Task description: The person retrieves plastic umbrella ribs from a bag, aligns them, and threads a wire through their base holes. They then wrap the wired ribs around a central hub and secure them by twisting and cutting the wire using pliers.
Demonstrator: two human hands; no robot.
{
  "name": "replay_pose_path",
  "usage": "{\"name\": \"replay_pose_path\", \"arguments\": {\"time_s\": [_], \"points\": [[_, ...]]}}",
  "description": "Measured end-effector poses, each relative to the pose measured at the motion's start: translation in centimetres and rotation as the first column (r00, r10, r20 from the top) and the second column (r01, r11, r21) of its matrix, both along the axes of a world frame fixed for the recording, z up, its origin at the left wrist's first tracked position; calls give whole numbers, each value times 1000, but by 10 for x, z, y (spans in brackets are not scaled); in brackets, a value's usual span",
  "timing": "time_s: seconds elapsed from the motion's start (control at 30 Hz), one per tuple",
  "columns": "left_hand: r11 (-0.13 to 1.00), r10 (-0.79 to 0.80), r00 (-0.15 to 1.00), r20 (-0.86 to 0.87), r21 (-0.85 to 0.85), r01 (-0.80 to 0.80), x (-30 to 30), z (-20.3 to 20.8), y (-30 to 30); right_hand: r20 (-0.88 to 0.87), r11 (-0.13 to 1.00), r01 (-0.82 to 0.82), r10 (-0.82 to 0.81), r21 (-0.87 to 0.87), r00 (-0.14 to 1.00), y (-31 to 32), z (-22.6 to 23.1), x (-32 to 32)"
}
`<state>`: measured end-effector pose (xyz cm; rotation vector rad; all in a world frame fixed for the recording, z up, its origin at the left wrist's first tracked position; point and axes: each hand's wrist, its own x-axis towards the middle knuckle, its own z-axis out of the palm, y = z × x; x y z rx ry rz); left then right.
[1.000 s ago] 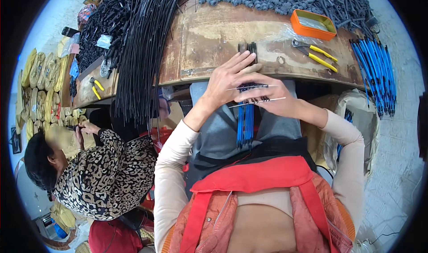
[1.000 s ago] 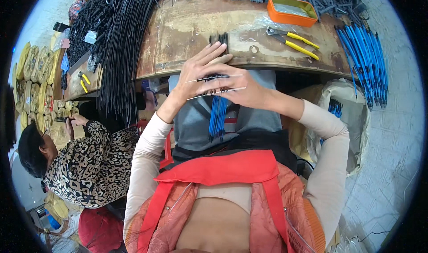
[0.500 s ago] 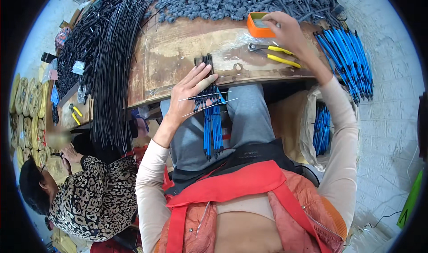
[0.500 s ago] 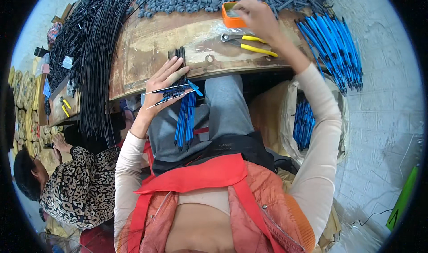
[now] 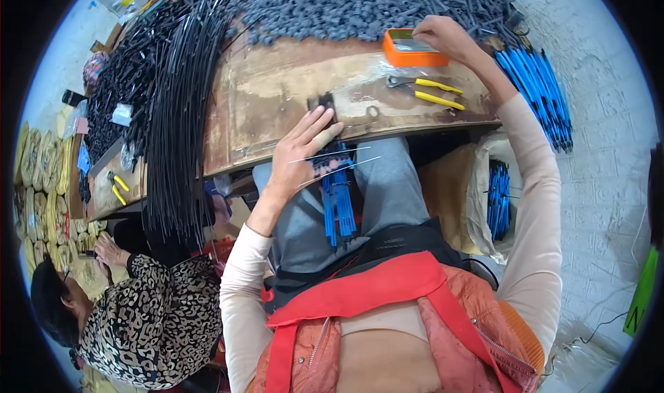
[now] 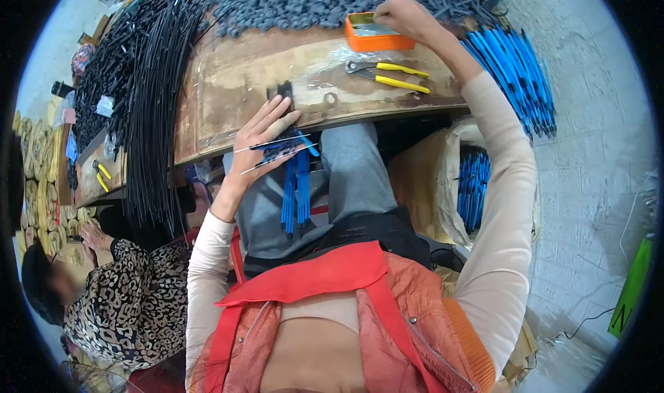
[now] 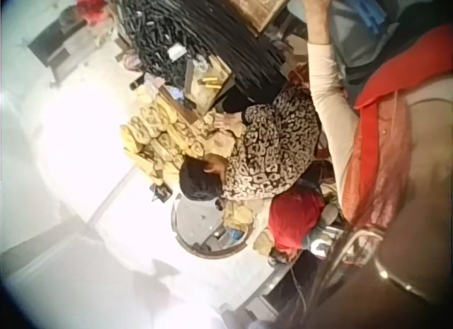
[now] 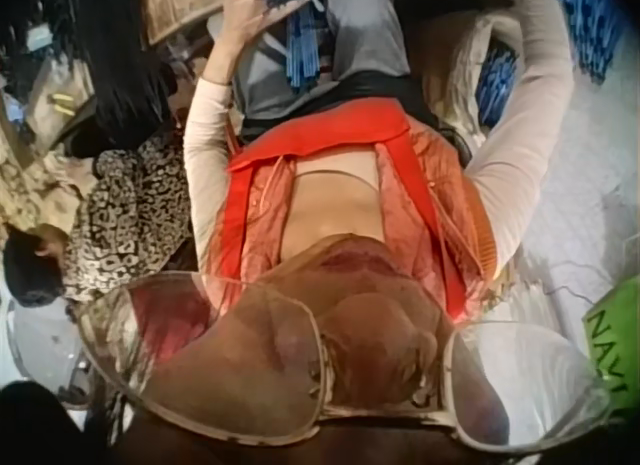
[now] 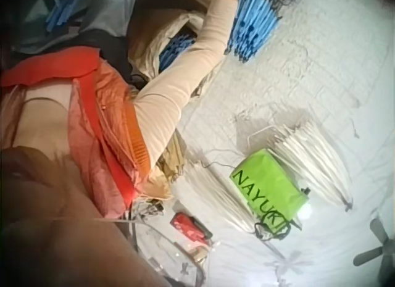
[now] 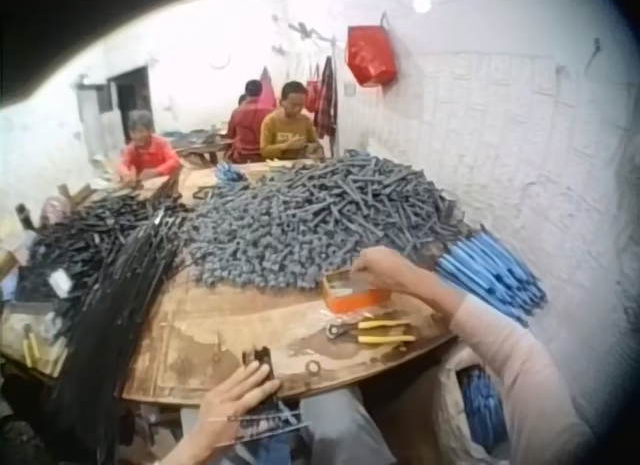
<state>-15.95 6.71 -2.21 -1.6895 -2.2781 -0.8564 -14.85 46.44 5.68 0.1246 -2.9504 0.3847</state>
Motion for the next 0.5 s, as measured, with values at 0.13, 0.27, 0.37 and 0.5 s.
{"name": "replay_pose_path", "arguments": {"time_s": [0.13,0.27,0.37,0.5], "points": [[997,-45,999,3,69,45,-4,-3,5,-311,975,-207,174,-76,934,-67,-14,15],[997,-26,1000,17,68,25,-3,-6,2,-189,974,-228,227,21,955,-142,-50,36],[997,-18,999,36,69,15,-2,-7,3,-244,983,-179,185,48,952,-151,-71,32],[998,-10,1000,19,56,9,-2,-8,1,-229,981,-191,194,37,954,-157,-69,33]]}}
